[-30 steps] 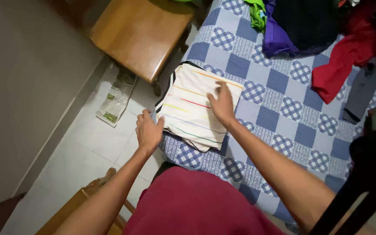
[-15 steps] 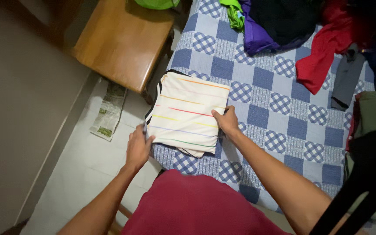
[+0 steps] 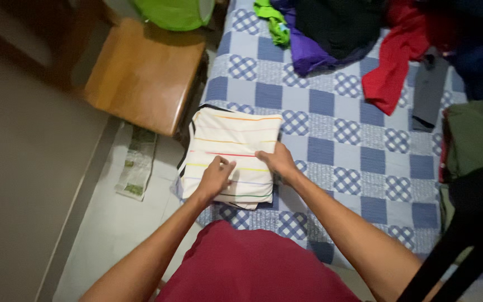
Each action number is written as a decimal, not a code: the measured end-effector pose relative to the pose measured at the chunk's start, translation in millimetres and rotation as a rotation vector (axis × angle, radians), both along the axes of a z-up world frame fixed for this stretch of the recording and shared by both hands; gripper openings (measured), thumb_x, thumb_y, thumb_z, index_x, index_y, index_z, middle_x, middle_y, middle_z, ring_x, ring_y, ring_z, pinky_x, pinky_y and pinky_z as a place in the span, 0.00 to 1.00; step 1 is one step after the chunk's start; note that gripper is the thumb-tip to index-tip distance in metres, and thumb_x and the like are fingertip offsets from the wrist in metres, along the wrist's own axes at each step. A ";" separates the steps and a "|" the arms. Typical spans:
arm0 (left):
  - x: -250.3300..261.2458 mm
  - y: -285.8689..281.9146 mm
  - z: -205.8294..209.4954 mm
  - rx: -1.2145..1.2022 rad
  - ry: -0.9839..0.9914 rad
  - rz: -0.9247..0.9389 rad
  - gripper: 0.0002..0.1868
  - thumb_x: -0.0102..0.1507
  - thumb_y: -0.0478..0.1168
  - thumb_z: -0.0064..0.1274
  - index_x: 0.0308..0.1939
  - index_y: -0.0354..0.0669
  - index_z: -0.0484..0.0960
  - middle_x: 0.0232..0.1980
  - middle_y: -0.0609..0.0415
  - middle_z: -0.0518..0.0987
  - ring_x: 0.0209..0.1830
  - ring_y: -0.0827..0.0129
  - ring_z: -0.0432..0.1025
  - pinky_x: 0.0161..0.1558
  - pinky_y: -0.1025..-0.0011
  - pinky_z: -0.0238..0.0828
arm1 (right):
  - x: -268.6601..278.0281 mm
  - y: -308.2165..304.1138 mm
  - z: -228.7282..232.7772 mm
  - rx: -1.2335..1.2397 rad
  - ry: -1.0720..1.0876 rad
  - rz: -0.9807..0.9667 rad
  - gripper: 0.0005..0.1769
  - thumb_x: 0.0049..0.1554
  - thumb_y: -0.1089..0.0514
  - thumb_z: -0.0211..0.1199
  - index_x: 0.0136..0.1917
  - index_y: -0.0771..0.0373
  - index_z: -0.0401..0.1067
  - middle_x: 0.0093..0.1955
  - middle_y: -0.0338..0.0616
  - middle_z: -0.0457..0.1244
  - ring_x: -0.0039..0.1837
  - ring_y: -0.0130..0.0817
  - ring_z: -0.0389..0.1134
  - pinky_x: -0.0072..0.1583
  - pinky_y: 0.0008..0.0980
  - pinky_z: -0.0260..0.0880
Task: The person folds several shirts on a table. They first fold a light green t-shirt, then a white striped jersey, and finally a black and purple jersey, stacking each folded item on the right side of the table.
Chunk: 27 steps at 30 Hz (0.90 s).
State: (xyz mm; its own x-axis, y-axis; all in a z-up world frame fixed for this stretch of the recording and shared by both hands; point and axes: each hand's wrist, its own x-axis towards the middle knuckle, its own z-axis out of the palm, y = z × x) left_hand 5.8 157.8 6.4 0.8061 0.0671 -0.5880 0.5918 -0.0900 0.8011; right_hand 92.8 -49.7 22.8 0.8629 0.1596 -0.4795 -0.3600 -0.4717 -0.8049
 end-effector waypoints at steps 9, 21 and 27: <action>122.4 -83.6 93.2 -0.722 0.322 0.212 0.51 0.62 0.81 0.24 0.67 0.44 0.72 0.52 0.44 0.73 0.51 0.51 0.70 0.51 0.41 0.72 | 33.3 -17.1 177.1 -0.366 -0.629 0.364 0.23 0.53 0.54 0.68 0.57 0.64 0.65 0.45 0.56 0.69 0.49 0.59 0.70 0.49 0.55 0.67; 43.8 -93.5 21.2 -1.250 0.107 0.366 0.38 0.69 0.66 0.28 0.74 0.49 0.68 0.76 0.49 0.69 0.75 0.53 0.62 0.77 0.48 0.52 | -48.6 -25.6 123.4 -0.647 -0.860 0.581 0.23 0.43 0.63 0.67 0.53 0.65 0.68 0.50 0.51 0.65 0.52 0.52 0.66 0.49 0.52 0.66; -28.0 -49.3 -67.4 -0.551 0.417 0.921 0.52 0.67 0.76 0.40 0.68 0.24 0.64 0.71 0.23 0.65 0.73 0.32 0.60 0.71 0.41 0.54 | -100.9 -55.1 60.6 -0.525 -0.415 0.424 0.19 0.53 0.58 0.66 0.55 0.68 0.68 0.55 0.55 0.64 0.56 0.53 0.67 0.58 0.50 0.68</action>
State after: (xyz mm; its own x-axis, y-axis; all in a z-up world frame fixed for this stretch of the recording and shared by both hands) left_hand -22.2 108.5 -61.0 0.3206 0.1808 -0.9298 0.4791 0.8158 0.3239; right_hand -8.0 -104.8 83.4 0.9041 0.3565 -0.2358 0.2157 -0.8569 -0.4682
